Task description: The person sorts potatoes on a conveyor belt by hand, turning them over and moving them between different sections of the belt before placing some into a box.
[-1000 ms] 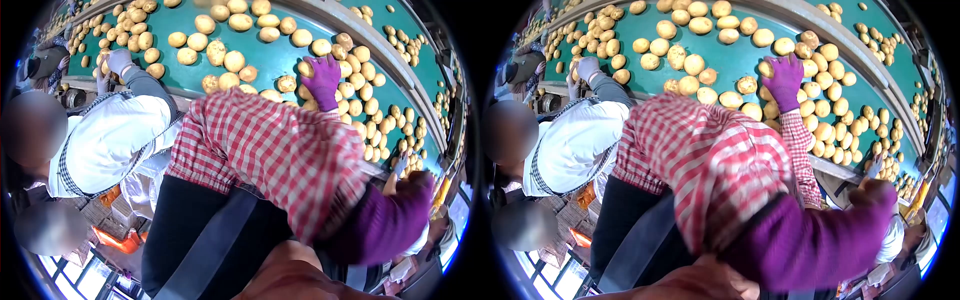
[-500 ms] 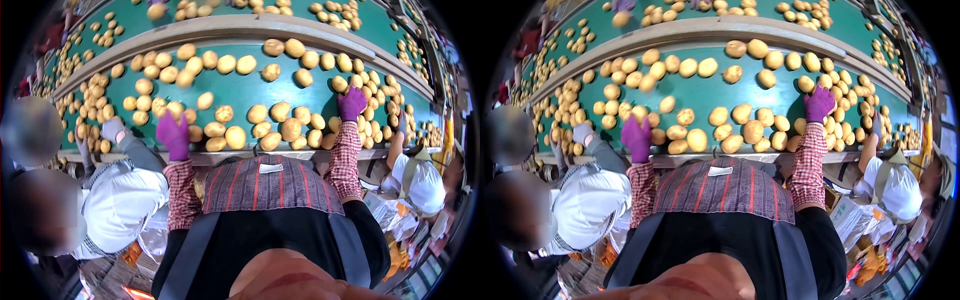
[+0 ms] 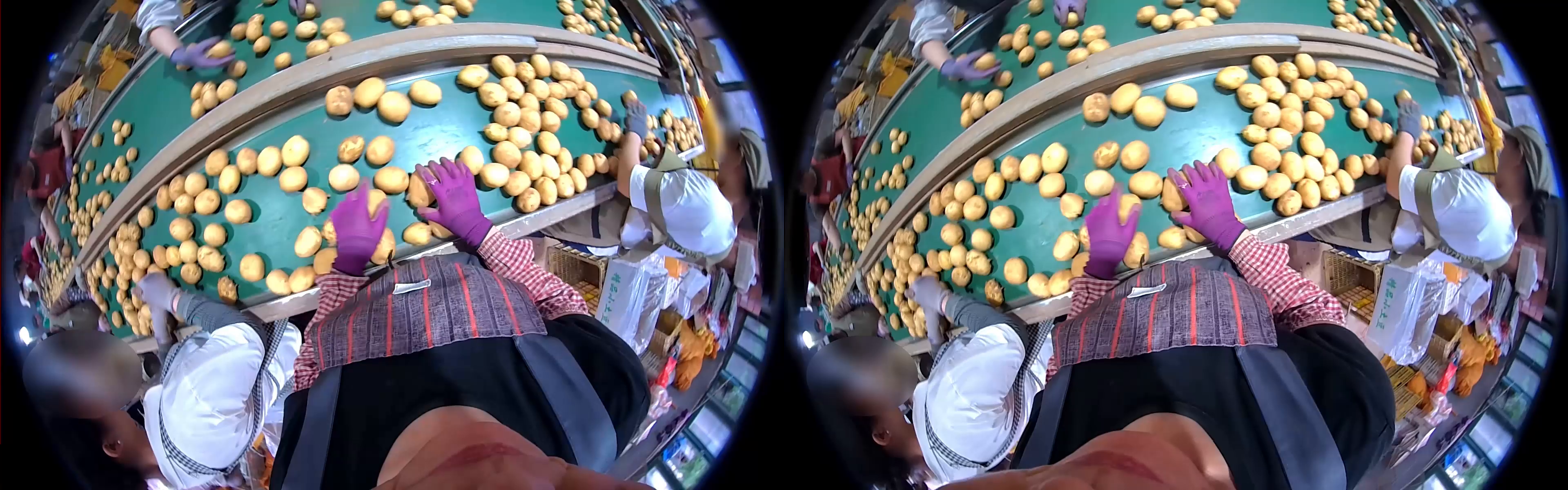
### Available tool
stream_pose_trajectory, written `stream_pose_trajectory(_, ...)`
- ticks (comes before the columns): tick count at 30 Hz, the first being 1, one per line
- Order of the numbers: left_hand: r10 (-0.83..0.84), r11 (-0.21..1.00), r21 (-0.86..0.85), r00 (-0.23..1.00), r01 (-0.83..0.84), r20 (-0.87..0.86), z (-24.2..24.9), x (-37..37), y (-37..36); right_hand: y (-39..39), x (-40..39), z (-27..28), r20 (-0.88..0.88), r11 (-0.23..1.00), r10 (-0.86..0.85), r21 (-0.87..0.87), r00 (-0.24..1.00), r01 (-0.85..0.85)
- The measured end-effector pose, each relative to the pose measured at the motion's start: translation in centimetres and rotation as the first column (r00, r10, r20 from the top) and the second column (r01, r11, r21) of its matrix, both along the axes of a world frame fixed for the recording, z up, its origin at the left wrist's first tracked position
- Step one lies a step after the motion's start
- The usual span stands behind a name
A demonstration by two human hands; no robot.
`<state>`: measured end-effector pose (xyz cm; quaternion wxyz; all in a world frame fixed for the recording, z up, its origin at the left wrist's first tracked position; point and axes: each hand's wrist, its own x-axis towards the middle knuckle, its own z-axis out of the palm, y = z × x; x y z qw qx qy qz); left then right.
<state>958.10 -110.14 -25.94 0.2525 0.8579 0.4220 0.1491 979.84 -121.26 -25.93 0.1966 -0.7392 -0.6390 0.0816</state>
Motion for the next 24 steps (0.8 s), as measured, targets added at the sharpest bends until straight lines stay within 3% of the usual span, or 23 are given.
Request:
stream_pose_trajectory(3, -0.124, 0.984, -0.098, 0.971, 0.147, 0.205, 1.4, 5.5, -2.7, -2.1, 3.3, -1.1, -0.094, 0.996, -0.065, 0.057, 0.993, 0.070)
stream_pose_trajectory(5, -0.255, 0.966, 0.046, 0.921, 0.253, 0.295, 2.4, 7.4, -3.3, -2.8, 6.2, -1.6, 0.109, 0.989, -0.144, 0.038, 0.984, 0.141)
stream_pose_trajectory(8, -0.159, 0.983, 0.135, 0.949, 0.126, 0.273, 3.6, 7.1, -2.9, -4.0, 9.2, -1.2, 0.117, 0.996, -0.077, 0.051, 0.990, 0.072)
stream_pose_trajectory(9, -0.082, 0.994, 0.086, 0.982, 0.068, 0.169, 4.8, 6.6, -2.4, -4.5, 9.8, -1.4, 0.085, 0.997, -0.065, 0.040, 0.994, 0.062)
stream_pose_trajectory(10, -0.049, 0.976, 0.217, 0.955, -0.016, 0.292, 3.7, 5.5, -1.5, -4.9, 10.6, -1.4, 0.057, 0.998, -0.050, 0.031, 0.997, 0.048)
stream_pose_trajectory(11, 0.190, 0.959, -0.254, 0.950, -0.126, 0.246, 3.2, 2.9, -1.0, -5.6, 11.4, -1.4, 0.008, 0.996, -0.093, 0.015, 0.996, 0.093)
stream_pose_trajectory(12, 0.158, 0.969, 0.145, 0.955, -0.199, 0.252, 5.1, 2.8, -0.4, -6.6, 11.9, -1.2, -0.041, 0.991, -0.137, -0.004, 0.990, 0.137)
stream_pose_trajectory(13, 0.261, 0.886, 0.365, 0.958, -0.285, 0.115, 3.3, 0.3, 0.4, -7.3, 12.3, -1.1, -0.088, 0.984, -0.180, -0.023, 0.980, 0.179)
stream_pose_trajectory(14, 0.375, 0.820, 0.445, 0.925, -0.360, 0.058, 1.6, -1.9, 0.4, -7.8, 12.2, -1.5, -0.049, 0.984, -0.175, 0.029, 0.983, 0.177)
stream_pose_trajectory(16, 0.428, 0.846, 0.406, 0.895, -0.346, -0.129, -1.1, -2.8, -2.2, -8.3, 11.7, -1.6, 0.025, 0.990, -0.140, 0.019, 0.990, 0.139)
stream_pose_trajectory(19, 0.423, 0.905, 0.246, 0.801, -0.348, -0.423, -0.2, 0.1, -4.3, -8.0, 11.5, -1.5, 0.062, 0.995, -0.079, -0.049, 0.995, 0.082)
stream_pose_trajectory(21, 0.441, 0.885, 0.048, 0.799, -0.464, -0.408, -1.3, 2.7, -5.0, -7.5, 11.5, -1.4, -0.010, 0.998, -0.024, -0.060, 1.000, 0.024)
stream_pose_trajectory(23, 0.336, 0.918, 0.237, 0.941, -0.319, -0.038, -6.2, 3.5, -7.0, -7.5, 12.2, -2.4, -0.040, 0.999, -0.038, 0.026, 0.998, 0.039)
stream_pose_trajectory(24, 0.307, 0.924, 0.253, 0.951, -0.285, -0.048, -5.1, 6.3, -8.1, -7.6, 12.9, -2.6, -0.027, 0.999, -0.016, -0.030, 1.000, 0.015)
